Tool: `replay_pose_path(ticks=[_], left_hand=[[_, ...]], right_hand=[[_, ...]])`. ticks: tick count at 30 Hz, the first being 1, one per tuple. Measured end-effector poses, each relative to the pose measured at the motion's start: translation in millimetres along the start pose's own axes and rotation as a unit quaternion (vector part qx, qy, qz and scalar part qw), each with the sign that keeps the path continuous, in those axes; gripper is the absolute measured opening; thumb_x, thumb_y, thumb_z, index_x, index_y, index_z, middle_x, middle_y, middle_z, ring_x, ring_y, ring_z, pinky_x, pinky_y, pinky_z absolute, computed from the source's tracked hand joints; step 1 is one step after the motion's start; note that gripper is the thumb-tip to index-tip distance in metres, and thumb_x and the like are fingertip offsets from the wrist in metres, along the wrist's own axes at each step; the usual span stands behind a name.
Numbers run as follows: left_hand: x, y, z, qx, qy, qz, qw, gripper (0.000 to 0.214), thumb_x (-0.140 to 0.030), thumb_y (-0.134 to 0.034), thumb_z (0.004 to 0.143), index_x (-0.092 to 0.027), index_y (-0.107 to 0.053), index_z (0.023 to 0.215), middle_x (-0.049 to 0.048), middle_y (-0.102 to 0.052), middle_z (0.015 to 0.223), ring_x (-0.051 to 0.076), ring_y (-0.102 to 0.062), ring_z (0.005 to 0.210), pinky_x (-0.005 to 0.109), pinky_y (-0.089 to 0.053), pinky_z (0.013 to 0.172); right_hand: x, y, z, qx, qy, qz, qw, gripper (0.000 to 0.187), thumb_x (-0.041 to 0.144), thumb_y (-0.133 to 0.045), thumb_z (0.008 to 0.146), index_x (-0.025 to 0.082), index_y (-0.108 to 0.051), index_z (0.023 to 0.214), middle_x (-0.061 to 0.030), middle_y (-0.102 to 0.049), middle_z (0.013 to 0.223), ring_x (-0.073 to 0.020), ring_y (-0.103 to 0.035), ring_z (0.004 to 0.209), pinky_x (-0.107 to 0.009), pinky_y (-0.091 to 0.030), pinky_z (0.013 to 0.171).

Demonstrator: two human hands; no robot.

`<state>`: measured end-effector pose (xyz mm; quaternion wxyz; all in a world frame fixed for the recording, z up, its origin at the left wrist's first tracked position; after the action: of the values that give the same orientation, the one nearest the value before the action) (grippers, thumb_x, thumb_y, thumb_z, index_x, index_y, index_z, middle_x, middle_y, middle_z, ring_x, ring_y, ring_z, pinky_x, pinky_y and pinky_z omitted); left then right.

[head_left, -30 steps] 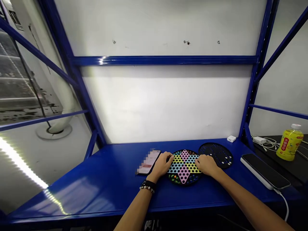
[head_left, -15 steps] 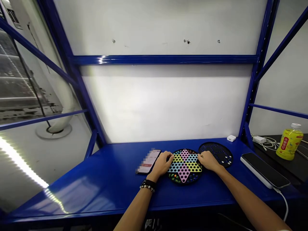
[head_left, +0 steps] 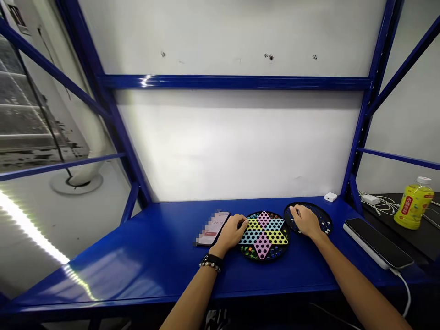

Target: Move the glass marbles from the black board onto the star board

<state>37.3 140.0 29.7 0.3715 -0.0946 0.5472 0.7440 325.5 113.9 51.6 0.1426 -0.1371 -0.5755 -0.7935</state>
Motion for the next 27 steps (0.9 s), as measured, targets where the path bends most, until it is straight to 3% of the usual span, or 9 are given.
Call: replay_pose_path(ticks=[3,5,12,23,27], left_hand=[[-0.3,0.0,-0.3,0.005,0.004,-0.001,1.0,0.036,-0.048,-0.041,0.094,-0.022,-0.065,0.092,0.0074,-0.07,0.097,0.025,-0.061,0.093,0.038,-0.047,0.086],[0.0,-0.1,-0.1,0.005,0.005,0.003,1.0,0.036,-0.049,-0.041,0.094,-0.022,-0.065,0.092,0.0076,-0.07,0.097,0.025,-0.062,0.094,0.039,-0.047,0.087],[-0.2,0.9,-0.1,-0.002,0.005,0.006,1.0,0.035,-0.047,-0.042,0.094,-0.022,-0.066,0.09,0.0067,-0.07,0.095,0.024,-0.062,0.093,0.036,-0.047,0.085],[-1.2,0.9,-0.2,0.001,0.004,0.004,1.0,0.035,-0.045,-0.042,0.095,-0.021,-0.066,0.091,0.0064,-0.07,0.095,0.024,-0.062,0.092,0.037,-0.046,0.085],[0.4,-0.4,0.2,0.0,-0.001,0.005,1.0,0.035,-0.046,-0.041,0.095,-0.021,-0.065,0.091,0.0059,-0.069,0.095,0.024,-0.062,0.093,0.036,-0.046,0.085]], right_hand=[[31.5,-18.5,-11.9,0.068,0.084,-0.018,0.994,0.042,0.047,-0.036,0.1,0.021,-0.063,0.082,-0.0035,-0.068,0.088,-0.0161,-0.061,0.079,-0.025,-0.035,0.065],[41.5,-27.6,-18.2,0.095,0.103,-0.051,0.989,0.036,0.043,-0.043,0.097,0.02,-0.064,0.081,-0.0045,-0.068,0.088,-0.0173,-0.062,0.08,-0.026,-0.036,0.067],[47.6,-35.7,-23.1,0.13,0.133,-0.115,0.976,0.045,0.036,-0.035,0.1,0.017,-0.071,0.081,-0.0094,-0.072,0.094,-0.02,-0.066,0.087,-0.027,-0.04,0.073],[45.7,-39.1,-20.9,0.116,0.158,-0.089,0.977,0.048,0.036,-0.033,0.101,0.017,-0.066,0.072,-0.0073,-0.071,0.083,-0.0181,-0.065,0.076,-0.027,-0.034,0.065],[24.7,-23.8,-7.7,0.063,0.089,-0.035,0.993,0.049,0.038,-0.03,0.103,0.018,-0.062,0.072,-0.0049,-0.069,0.079,-0.0152,-0.062,0.073,-0.026,-0.032,0.063]])
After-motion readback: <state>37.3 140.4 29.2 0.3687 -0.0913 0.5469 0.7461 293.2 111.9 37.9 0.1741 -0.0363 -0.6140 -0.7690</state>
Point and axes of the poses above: each hand's wrist, its own z-axis towards the middle knuckle, its own y-axis out of the back of the hand, x = y × z, the point moved 7 cm from there along z, towards the middle knuckle
